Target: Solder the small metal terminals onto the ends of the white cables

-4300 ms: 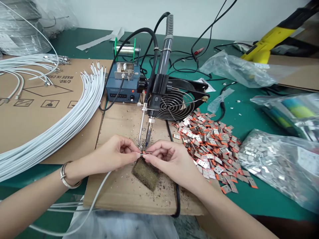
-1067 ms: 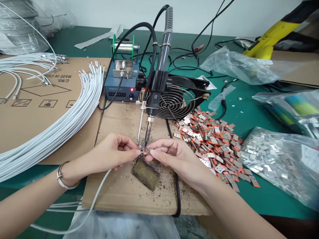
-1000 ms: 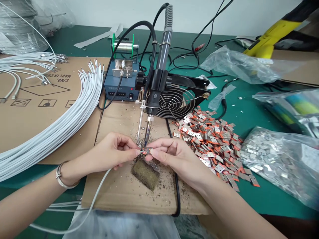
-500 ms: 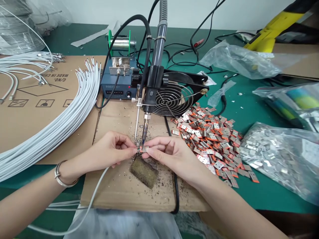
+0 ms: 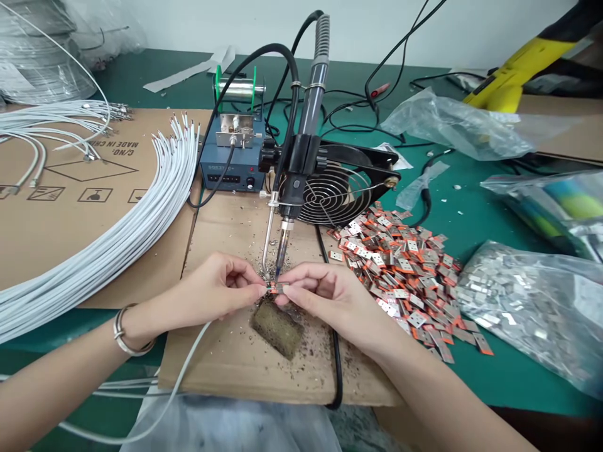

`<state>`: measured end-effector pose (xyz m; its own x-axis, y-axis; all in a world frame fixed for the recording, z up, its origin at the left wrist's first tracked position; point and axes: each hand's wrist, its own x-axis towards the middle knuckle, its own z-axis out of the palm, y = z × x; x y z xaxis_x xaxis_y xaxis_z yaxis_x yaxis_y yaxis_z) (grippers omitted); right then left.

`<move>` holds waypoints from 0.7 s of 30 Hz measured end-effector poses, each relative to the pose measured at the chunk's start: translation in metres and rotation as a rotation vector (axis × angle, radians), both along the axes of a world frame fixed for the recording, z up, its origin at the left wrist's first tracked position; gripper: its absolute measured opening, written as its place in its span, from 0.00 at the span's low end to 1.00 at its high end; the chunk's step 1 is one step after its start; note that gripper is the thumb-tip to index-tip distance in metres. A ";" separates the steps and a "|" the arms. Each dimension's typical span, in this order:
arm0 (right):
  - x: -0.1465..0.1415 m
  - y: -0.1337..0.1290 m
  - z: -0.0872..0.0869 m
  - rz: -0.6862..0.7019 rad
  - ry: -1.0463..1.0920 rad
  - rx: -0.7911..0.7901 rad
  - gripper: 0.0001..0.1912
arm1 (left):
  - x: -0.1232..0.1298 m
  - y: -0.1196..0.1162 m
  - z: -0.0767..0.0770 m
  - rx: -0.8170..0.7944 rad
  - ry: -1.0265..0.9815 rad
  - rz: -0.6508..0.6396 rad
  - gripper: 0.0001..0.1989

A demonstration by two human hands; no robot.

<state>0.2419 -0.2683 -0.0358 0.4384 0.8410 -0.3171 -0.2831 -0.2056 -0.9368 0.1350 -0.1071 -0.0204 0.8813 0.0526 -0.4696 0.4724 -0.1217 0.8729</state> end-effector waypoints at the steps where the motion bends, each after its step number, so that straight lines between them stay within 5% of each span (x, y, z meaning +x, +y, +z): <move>1: 0.000 0.000 0.000 0.001 0.001 0.004 0.08 | 0.000 0.000 0.000 -0.001 0.000 0.004 0.11; 21: 0.000 -0.004 0.002 0.030 0.006 0.052 0.06 | -0.001 -0.002 0.004 -0.023 -0.023 0.000 0.10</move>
